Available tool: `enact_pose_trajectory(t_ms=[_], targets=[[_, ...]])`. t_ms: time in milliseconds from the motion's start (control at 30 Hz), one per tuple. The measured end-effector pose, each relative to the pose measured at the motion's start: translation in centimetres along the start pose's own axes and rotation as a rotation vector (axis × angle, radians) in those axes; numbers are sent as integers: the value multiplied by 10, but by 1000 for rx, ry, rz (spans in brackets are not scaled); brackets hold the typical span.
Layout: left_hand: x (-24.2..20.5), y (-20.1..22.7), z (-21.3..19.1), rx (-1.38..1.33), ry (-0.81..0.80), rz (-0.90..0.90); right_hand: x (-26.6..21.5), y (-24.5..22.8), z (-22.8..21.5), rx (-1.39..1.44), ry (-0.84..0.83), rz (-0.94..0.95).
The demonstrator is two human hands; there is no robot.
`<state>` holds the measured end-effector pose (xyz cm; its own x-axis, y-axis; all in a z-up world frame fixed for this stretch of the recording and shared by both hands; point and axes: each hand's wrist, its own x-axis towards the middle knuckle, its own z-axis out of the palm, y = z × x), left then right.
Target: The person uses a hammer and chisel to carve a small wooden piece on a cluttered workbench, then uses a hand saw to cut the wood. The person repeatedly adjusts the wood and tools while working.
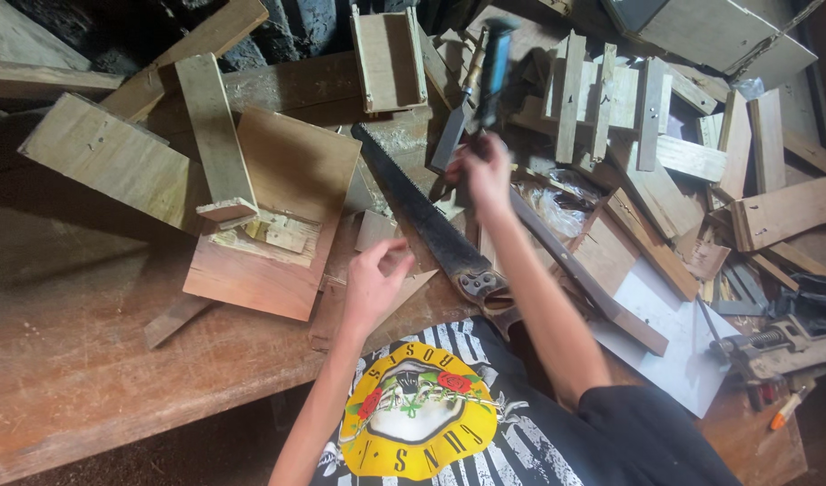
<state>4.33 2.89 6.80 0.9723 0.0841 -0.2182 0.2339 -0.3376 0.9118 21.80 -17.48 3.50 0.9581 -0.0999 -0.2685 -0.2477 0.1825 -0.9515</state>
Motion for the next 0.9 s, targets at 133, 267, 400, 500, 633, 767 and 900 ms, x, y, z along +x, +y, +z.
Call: enact_pose_trajectory(t_ms=[133, 267, 400, 500, 633, 767, 900], targets=[[-33, -15, -11, 434, -87, 42, 97, 10, -43, 25, 84, 64], [-56, -28, -13, 567, -133, 119, 145, 43, -57, 8, 100, 208], [-60, -27, -12, 572, -109, 189, 156, 71, -52, -23, 134, 172], [-59, -28, -17, 620, -116, 232, 161, 76, -43, -102, 122, 126], [-59, -32, -10, 676, -138, 236, 154, 64, -45, -422, 164, 125], [-56, -36, -3, 618, -129, 223, 153, 47, -46, -756, 117, 26], [-51, -39, 2, 602, -68, 234, 152, 47, -48, -655, 131, 58]])
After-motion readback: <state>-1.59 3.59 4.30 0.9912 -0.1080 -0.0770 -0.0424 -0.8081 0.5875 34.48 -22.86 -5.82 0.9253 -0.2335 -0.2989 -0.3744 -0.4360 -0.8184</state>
